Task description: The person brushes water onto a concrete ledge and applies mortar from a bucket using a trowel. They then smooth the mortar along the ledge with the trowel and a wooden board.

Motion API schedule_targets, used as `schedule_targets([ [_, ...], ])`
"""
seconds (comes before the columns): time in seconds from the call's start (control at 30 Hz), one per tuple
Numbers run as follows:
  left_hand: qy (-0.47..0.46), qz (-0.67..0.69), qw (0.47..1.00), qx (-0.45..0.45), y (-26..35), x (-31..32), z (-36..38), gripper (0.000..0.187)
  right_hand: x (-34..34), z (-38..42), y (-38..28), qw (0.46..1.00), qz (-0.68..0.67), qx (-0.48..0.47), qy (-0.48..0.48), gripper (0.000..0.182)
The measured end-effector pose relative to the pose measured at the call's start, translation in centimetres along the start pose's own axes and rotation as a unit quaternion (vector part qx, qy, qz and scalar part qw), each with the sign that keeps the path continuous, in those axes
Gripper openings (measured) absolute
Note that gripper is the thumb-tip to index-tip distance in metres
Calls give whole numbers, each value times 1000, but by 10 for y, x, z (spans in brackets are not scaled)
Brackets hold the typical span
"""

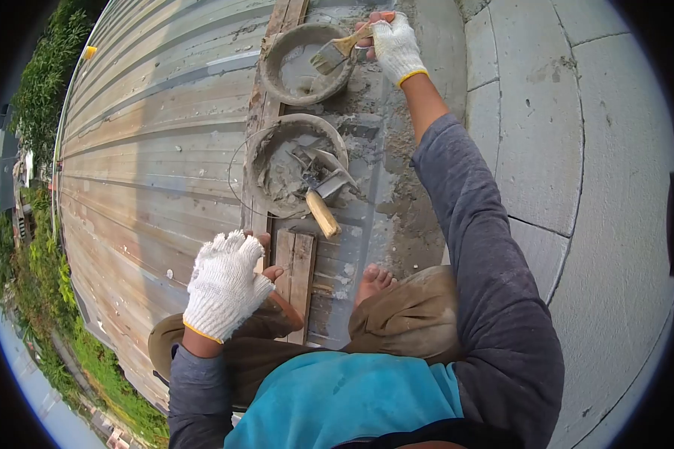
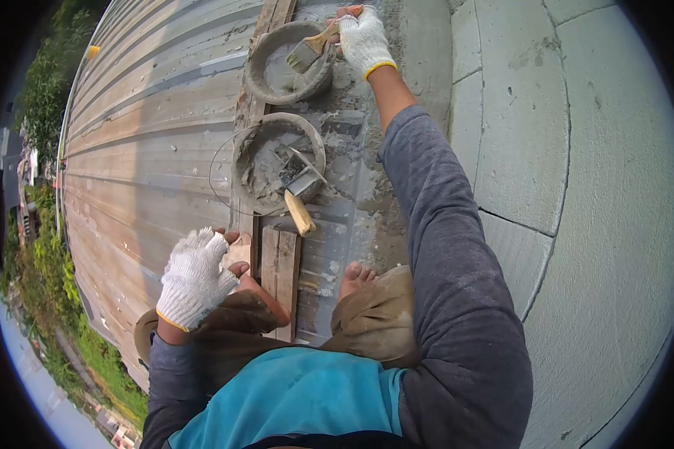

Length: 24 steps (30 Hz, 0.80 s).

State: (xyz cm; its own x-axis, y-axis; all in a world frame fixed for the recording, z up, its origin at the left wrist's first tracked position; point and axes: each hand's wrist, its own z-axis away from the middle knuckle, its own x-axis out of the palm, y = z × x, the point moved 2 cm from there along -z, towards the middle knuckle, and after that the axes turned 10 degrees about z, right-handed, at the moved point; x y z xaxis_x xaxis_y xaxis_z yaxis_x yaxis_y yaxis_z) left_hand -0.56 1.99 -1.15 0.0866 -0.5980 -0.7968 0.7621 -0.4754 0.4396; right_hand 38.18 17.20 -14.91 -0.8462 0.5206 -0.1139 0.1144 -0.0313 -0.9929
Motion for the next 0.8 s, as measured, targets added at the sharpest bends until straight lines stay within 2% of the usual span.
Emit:
schedule_targets([
  [0.07, 24, 8, 999, 41, 2, 0, -2, 43, -36, -3, -21, 993, 88, -76, -1, 22],
  [0.1, 19, 1, 999, 39, 4, 0, -3, 45, -50, 2, -34, 993, 91, -73, -2, 22],
  [0.17, 22, -7, 999, 49, 5, 3, -3, 46, -77, 16, -54, 966, 244, -87, 1, 16],
  [0.2, 27, -18, 998, 59, 6, 4, -4, 46, -90, 17, -49, 965, 247, -86, 3, 16],
  [0.27, 22, -16, 998, 63, 10, 4, -5, 46, -105, 17, -19, 961, 232, 70, -134, 18],
  [0.4, 14, -15, 998, 57, 17, 0, -5, 46, -107, 41, 31, 928, 286, 138, -196, 17],
  [0.47, 30, -24, 997, 68, 11, 5, -2, 47, -107, 42, 46, 929, 280, 154, -184, 19],
  [0.53, 46, -29, 996, 78, 7, 7, 1, 47, -112, 35, 49, 956, 271, 114, -20, 21],
  [0.57, 41, -26, 997, 65, 7, 7, 2, 46, -116, 24, 55, 950, 304, 68, 4, 24],
  [0.6, 37, -23, 998, 53, 6, 7, 2, 45, -120, 13, 70, 950, 304, 69, 2, 24],
  [0.67, 36, -24, 998, 48, 8, 7, 2, 45, -123, -3, 83, 942, 303, -120, 81, 25],
  [0.73, 33, -26, 998, 41, 7, 6, 2, 44, -117, 3, 61, 945, 292, -116, 87, 25],
  [0.8, 34, -31, 998, 50, 8, 8, 1, 45, -111, 15, 39, 967, 246, 23, 62, 23],
])
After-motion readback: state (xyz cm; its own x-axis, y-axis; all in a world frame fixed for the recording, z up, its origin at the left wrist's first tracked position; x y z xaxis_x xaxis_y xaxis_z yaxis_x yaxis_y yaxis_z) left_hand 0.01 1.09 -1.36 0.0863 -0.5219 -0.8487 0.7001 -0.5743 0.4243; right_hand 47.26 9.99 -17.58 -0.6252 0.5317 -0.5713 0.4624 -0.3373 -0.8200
